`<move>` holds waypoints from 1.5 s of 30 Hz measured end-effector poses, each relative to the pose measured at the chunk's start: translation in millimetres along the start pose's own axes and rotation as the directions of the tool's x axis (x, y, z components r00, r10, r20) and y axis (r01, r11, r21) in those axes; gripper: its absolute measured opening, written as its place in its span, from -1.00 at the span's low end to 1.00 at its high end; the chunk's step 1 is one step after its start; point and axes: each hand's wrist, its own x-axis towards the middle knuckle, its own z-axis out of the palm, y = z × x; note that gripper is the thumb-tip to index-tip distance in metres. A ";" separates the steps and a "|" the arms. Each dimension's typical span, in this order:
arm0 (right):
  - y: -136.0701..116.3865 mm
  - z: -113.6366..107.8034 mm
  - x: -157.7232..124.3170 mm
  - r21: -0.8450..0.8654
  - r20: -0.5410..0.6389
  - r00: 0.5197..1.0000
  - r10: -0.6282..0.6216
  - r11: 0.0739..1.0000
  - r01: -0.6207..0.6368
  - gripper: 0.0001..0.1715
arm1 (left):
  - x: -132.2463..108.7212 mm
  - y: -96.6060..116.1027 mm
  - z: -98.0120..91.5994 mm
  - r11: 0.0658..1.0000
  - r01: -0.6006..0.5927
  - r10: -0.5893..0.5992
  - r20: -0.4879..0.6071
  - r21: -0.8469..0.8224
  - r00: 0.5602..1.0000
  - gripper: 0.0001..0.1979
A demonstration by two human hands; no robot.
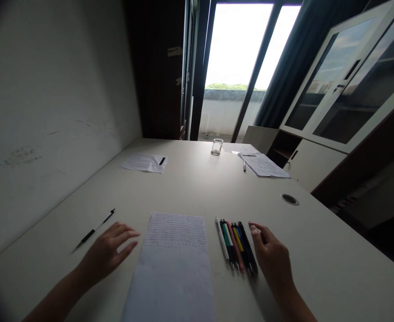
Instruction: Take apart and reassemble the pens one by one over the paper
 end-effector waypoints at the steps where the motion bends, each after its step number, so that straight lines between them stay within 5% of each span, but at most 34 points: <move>1: 0.3 0.0 -0.1 0.001 -0.011 1.000 -0.003 1.000 0.003 -0.38 | -2.1 -13.8 -1.9 0.996 0.050 -0.045 -0.076 0.071 0.996 -0.82; 6: 3.4 1.5 -0.4 0.008 -0.031 0.999 -0.017 1.000 0.017 -0.45 | -25.1 -81.6 -9.1 0.889 0.331 -0.235 -0.305 0.317 0.923 -0.77; 10: 0.8 -2.2 -1.5 0.024 -0.026 1.000 -0.003 1.000 0.003 -0.43 | -39.4 -109.8 -2.6 0.829 0.486 -0.423 -0.259 0.275 0.868 -0.74; 13: -2.1 -6.8 -1.0 0.054 -0.063 0.998 0.021 0.998 -0.017 -0.41 | -38.8 -112.5 3.0 0.842 0.487 -0.441 -0.222 0.231 0.869 -0.81; 26: -7.5 0.4 -4.9 0.104 -0.035 0.998 -0.047 0.993 0.050 -0.46 | -18.6 -70.7 1.8 0.842 0.500 -0.537 -0.220 -0.203 0.815 -0.58; 28: -11.0 2.9 -7.1 0.119 -0.013 0.998 -0.056 0.991 0.057 -0.46 | -13.0 -53.2 5.9 0.699 0.465 -0.621 -0.138 -0.544 0.772 -0.42; 31: -16.8 6.8 -11.6 0.127 0.017 0.995 -0.094 0.988 0.091 -0.45 | -4.7 -23.0 11.8 0.455 0.366 -0.635 -0.008 -0.812 0.773 -0.24; 39: -38.8 20.2 -27.0 0.229 0.082 0.967 -0.242 0.949 0.218 -0.60 | 7.5 29.9 21.5 0.119 0.293 -0.580 0.173 -0.949 0.796 -0.17; 45: -44.7 18.9 -35.5 0.214 0.045 0.925 -0.377 0.908 0.360 -0.69 | 17.4 41.4 31.6 0.040 0.112 -0.609 0.064 -0.993 0.790 -0.25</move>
